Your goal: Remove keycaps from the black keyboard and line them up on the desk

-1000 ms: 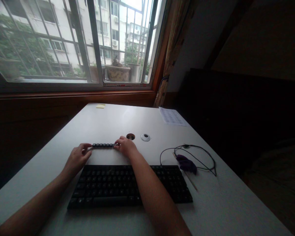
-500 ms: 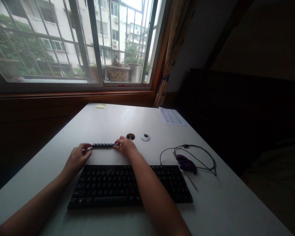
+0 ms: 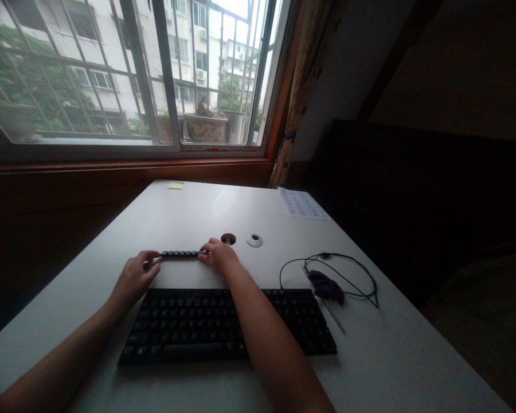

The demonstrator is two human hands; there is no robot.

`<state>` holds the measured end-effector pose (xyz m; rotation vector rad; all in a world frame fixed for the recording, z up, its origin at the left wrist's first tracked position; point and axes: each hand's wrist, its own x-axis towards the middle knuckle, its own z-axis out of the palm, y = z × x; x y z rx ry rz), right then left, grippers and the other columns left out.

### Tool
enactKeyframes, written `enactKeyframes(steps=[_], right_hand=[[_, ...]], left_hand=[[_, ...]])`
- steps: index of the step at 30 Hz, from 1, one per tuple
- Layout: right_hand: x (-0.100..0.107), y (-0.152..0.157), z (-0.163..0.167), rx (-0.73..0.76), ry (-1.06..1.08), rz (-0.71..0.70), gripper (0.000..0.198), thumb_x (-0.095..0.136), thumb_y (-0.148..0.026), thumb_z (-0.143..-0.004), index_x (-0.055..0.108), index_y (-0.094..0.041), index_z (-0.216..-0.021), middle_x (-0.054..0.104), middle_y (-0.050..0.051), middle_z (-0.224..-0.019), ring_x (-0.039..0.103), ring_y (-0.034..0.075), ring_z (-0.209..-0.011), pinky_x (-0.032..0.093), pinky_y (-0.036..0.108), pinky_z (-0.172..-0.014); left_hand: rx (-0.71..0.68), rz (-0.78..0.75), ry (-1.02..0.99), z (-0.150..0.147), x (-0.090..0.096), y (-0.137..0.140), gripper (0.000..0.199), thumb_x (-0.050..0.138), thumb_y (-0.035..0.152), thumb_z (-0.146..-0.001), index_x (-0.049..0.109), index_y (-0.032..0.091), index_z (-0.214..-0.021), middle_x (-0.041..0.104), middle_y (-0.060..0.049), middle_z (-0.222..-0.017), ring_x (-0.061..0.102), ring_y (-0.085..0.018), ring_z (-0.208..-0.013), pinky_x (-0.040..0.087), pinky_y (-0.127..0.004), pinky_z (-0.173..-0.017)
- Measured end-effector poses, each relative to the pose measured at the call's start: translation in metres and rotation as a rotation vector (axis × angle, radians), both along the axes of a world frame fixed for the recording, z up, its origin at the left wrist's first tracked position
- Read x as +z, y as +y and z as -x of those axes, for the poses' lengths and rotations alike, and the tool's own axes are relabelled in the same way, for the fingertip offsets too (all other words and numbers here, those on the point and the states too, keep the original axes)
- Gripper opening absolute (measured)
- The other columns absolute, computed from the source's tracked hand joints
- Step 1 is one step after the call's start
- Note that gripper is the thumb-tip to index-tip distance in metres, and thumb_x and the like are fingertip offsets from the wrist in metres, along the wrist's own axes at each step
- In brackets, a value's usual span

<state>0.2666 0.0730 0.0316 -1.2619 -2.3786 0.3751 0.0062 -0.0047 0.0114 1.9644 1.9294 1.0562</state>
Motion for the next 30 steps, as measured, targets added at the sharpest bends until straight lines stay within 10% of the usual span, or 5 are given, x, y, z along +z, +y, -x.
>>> enactKeyframes(steps=[13, 30], right_hand=[[0.007, -0.003, -0.003, 0.016, 0.226, -0.087, 0.022, 0.065, -0.037, -0.09, 0.07, -0.02, -0.104, 0.065, 0.005, -0.097, 0.063, 0.014, -0.084, 0.047, 0.025, -0.078], [0.111, -0.05, -0.049, -0.005, 0.325, -0.064, 0.059, 0.031, -0.055, -0.1, 0.07, -0.015, -0.081, 0.064, 0.006, -0.083, 0.06, 0.013, -0.073, 0.044, 0.027, -0.072]], left_hand=[[0.01, -0.036, 0.013, -0.001, 0.001, -0.001, 0.029, 0.053, 0.03, -0.083, 0.06, 0.019, -0.108, 0.065, -0.008, -0.098, 0.061, -0.028, -0.094, 0.049, -0.042, -0.087], [0.0, -0.112, -0.025, 0.002, -0.002, 0.003, 0.026, 0.054, 0.027, -0.081, 0.061, 0.017, -0.105, 0.062, -0.01, -0.104, 0.061, -0.027, -0.096, 0.052, -0.041, -0.087]])
